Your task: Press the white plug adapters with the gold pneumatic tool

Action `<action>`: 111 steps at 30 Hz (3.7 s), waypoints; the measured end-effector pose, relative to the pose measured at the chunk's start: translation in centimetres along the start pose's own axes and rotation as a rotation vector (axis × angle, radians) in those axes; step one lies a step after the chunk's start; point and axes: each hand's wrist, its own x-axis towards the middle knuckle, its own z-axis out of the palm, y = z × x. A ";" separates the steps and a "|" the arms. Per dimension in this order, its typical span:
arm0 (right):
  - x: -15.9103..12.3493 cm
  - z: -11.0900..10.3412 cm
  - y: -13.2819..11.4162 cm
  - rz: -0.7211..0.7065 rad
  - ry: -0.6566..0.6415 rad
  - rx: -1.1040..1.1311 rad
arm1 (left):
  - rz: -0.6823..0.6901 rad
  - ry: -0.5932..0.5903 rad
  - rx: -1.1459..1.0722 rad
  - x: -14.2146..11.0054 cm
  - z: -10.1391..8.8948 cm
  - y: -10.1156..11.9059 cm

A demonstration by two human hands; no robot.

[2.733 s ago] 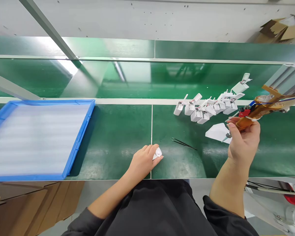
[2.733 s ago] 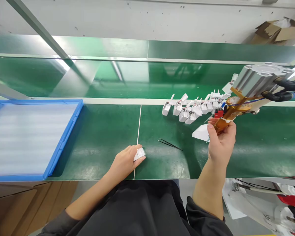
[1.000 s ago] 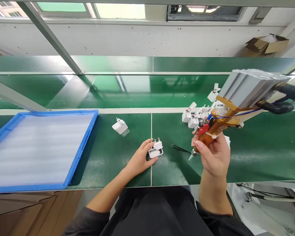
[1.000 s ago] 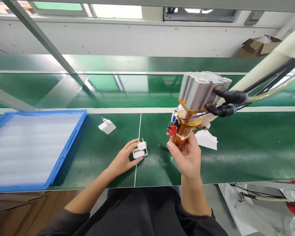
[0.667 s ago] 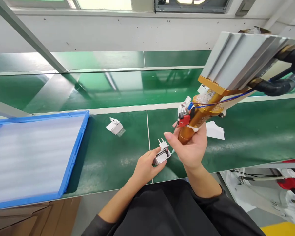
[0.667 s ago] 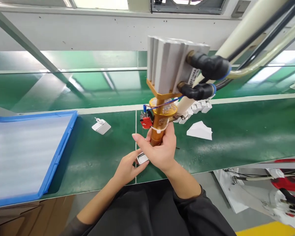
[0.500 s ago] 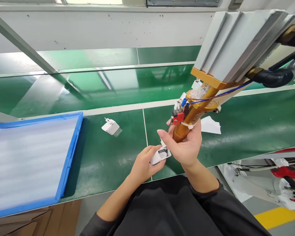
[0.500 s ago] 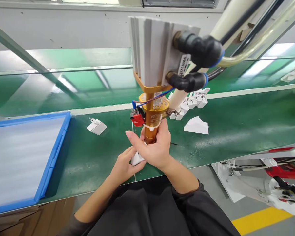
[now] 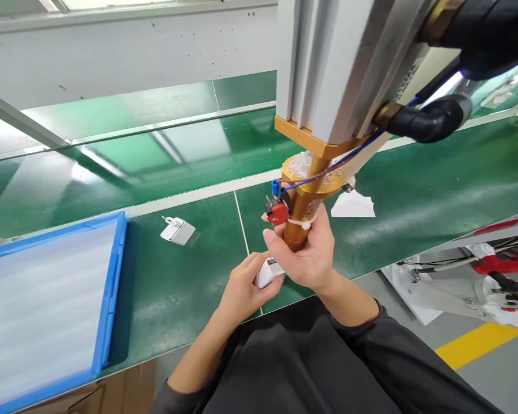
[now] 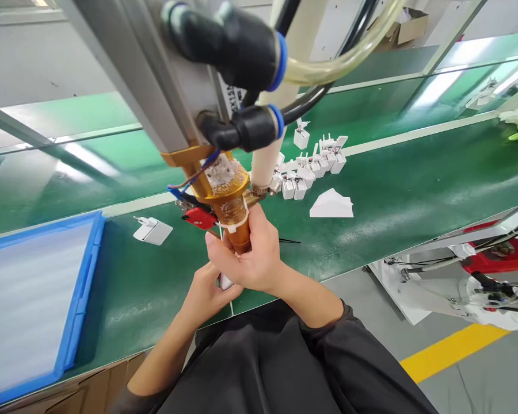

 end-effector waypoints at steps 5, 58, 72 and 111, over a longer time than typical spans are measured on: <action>-0.1 -0.1 0.0 0.006 0.013 -0.046 | -0.008 0.001 -0.009 -0.2 0.4 -0.2; 1.4 -2.7 1.4 -0.015 0.201 -0.170 | -0.450 -0.093 -0.457 -1.0 0.7 -1.5; 1.4 -4.3 2.3 0.009 0.224 -0.002 | -0.462 -0.096 -0.404 1.4 1.6 -3.7; 0.8 -6.9 2.7 0.132 0.325 0.001 | -0.285 0.256 0.896 0.0 -5.8 -9.7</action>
